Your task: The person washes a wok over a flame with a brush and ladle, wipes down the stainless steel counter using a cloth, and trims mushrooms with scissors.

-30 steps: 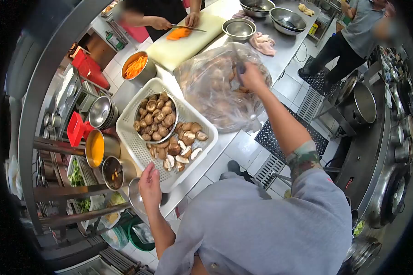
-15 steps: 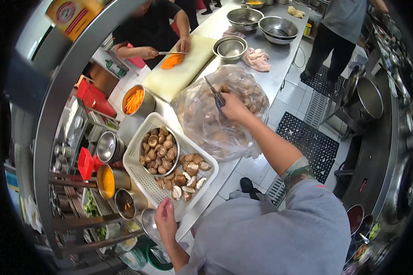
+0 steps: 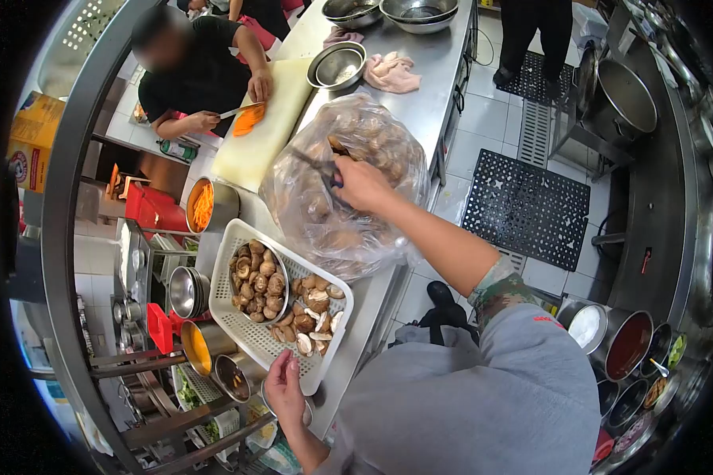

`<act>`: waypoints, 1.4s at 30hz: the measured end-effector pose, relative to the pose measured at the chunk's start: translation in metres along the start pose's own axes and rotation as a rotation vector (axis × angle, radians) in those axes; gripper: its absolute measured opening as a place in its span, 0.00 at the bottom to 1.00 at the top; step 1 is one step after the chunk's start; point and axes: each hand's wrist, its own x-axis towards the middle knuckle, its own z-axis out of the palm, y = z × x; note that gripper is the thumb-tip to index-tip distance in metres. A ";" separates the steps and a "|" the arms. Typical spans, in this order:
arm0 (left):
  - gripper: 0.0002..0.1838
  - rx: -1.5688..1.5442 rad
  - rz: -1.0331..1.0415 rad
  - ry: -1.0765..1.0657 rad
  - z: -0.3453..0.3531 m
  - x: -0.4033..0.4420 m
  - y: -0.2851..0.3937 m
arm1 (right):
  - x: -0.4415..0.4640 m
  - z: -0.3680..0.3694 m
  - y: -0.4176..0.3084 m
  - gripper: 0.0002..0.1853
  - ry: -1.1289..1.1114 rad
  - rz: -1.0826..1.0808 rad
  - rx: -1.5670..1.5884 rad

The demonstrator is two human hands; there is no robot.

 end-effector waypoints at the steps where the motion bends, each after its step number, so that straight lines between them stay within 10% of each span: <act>1: 0.18 0.002 0.001 -0.002 0.000 0.001 0.004 | 0.001 -0.005 -0.001 0.12 0.040 -0.015 0.019; 10: 0.23 -0.365 -0.059 -0.136 -0.001 0.007 0.012 | -0.063 -0.066 -0.093 0.17 0.091 -0.071 0.304; 14: 0.28 -1.262 -0.278 -0.271 0.005 0.015 0.036 | -0.152 0.018 -0.159 0.18 -0.260 -0.446 0.375; 22: 0.22 -1.254 -0.033 0.095 -0.062 -0.035 -0.062 | -0.218 0.048 -0.225 0.28 -0.710 -0.506 0.117; 42: 0.24 -1.217 -0.229 0.144 -0.122 -0.111 -0.186 | -0.352 0.170 -0.263 0.26 -0.718 -0.573 -0.517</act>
